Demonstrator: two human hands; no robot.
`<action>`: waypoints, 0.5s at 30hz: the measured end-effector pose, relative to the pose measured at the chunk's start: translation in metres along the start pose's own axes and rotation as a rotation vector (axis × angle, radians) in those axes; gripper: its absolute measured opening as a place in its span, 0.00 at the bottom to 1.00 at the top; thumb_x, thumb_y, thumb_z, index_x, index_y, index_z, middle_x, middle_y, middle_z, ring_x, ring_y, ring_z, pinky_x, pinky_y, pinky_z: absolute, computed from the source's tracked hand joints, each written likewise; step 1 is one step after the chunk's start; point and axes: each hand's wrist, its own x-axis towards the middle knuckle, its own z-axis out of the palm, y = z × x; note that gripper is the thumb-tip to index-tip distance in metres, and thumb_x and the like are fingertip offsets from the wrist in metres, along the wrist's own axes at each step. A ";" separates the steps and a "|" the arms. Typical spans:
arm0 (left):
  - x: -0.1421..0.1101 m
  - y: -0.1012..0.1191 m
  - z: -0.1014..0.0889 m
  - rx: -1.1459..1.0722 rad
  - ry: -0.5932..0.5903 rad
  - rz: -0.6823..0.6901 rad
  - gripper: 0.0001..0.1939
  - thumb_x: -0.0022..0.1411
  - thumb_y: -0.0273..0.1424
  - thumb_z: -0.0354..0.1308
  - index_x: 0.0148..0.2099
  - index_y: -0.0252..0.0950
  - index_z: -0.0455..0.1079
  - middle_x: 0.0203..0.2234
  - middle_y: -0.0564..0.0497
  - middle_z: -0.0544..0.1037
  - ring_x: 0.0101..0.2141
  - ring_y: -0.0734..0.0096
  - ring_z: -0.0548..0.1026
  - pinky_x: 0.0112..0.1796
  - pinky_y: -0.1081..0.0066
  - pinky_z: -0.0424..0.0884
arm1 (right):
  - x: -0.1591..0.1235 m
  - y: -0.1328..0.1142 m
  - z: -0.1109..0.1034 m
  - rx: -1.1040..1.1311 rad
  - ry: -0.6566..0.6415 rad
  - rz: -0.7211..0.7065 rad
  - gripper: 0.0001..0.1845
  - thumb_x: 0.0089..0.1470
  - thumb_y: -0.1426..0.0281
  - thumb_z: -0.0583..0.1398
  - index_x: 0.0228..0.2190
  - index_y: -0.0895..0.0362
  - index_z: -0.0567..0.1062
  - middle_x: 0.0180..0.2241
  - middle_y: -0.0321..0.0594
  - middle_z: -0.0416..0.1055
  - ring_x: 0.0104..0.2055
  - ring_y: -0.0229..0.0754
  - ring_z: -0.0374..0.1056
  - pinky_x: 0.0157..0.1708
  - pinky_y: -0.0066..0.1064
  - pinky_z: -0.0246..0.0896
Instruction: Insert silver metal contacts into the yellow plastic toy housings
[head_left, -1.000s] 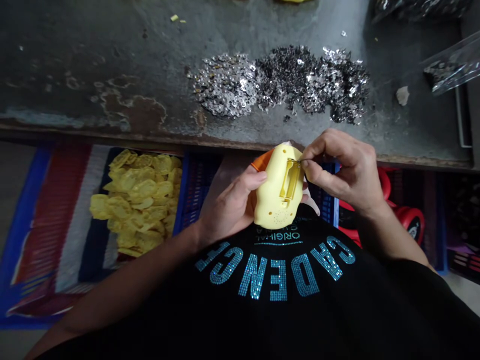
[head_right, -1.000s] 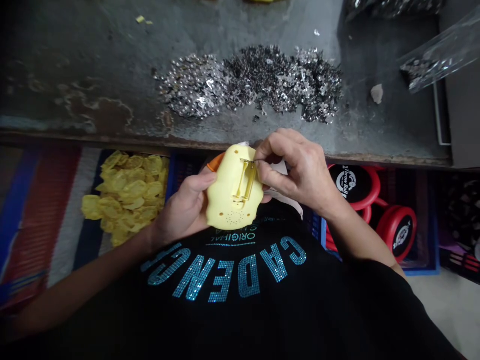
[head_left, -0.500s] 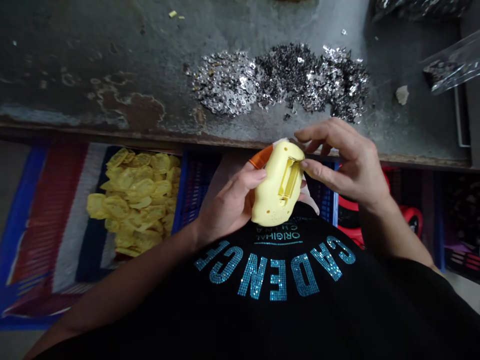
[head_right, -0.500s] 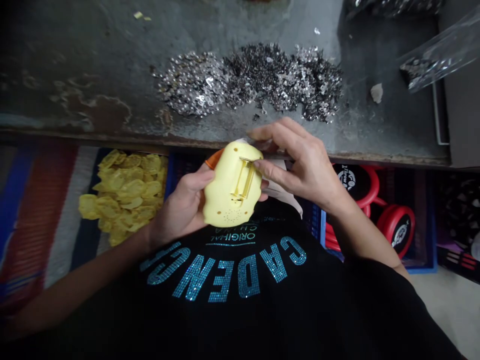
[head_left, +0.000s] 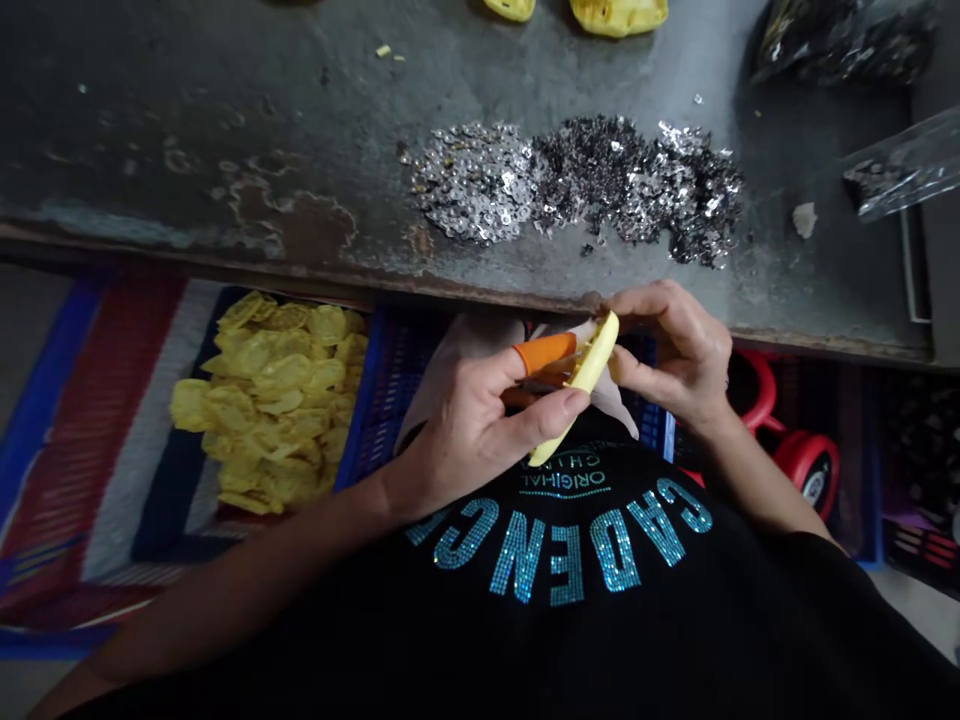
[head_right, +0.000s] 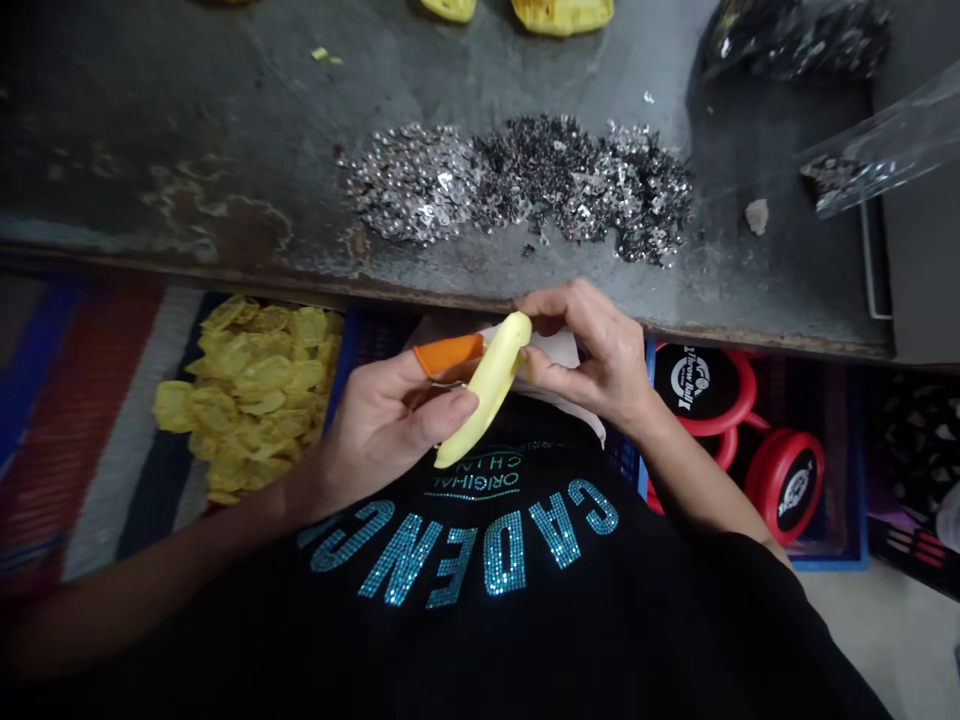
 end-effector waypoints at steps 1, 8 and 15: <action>-0.001 -0.001 -0.001 0.048 0.007 0.015 0.23 0.75 0.39 0.72 0.68 0.42 0.86 0.45 0.49 0.91 0.38 0.63 0.84 0.36 0.72 0.75 | -0.001 0.001 0.001 0.006 0.018 -0.009 0.13 0.66 0.65 0.73 0.52 0.48 0.83 0.40 0.35 0.84 0.38 0.43 0.81 0.38 0.36 0.79; 0.008 0.001 -0.014 0.233 0.011 0.146 0.16 0.77 0.44 0.69 0.47 0.38 0.92 0.22 0.53 0.77 0.25 0.66 0.71 0.30 0.67 0.68 | -0.005 0.007 0.006 0.291 -0.014 0.241 0.16 0.62 0.59 0.77 0.48 0.52 0.86 0.40 0.37 0.86 0.39 0.40 0.82 0.41 0.33 0.79; 0.011 0.002 -0.049 0.269 -0.008 0.238 0.31 0.60 0.24 0.79 0.65 0.46 0.87 0.69 0.52 0.83 0.74 0.46 0.74 0.76 0.63 0.67 | -0.008 0.003 0.048 0.955 -0.126 0.811 0.23 0.52 0.54 0.82 0.39 0.53 0.85 0.34 0.33 0.86 0.31 0.35 0.78 0.35 0.27 0.78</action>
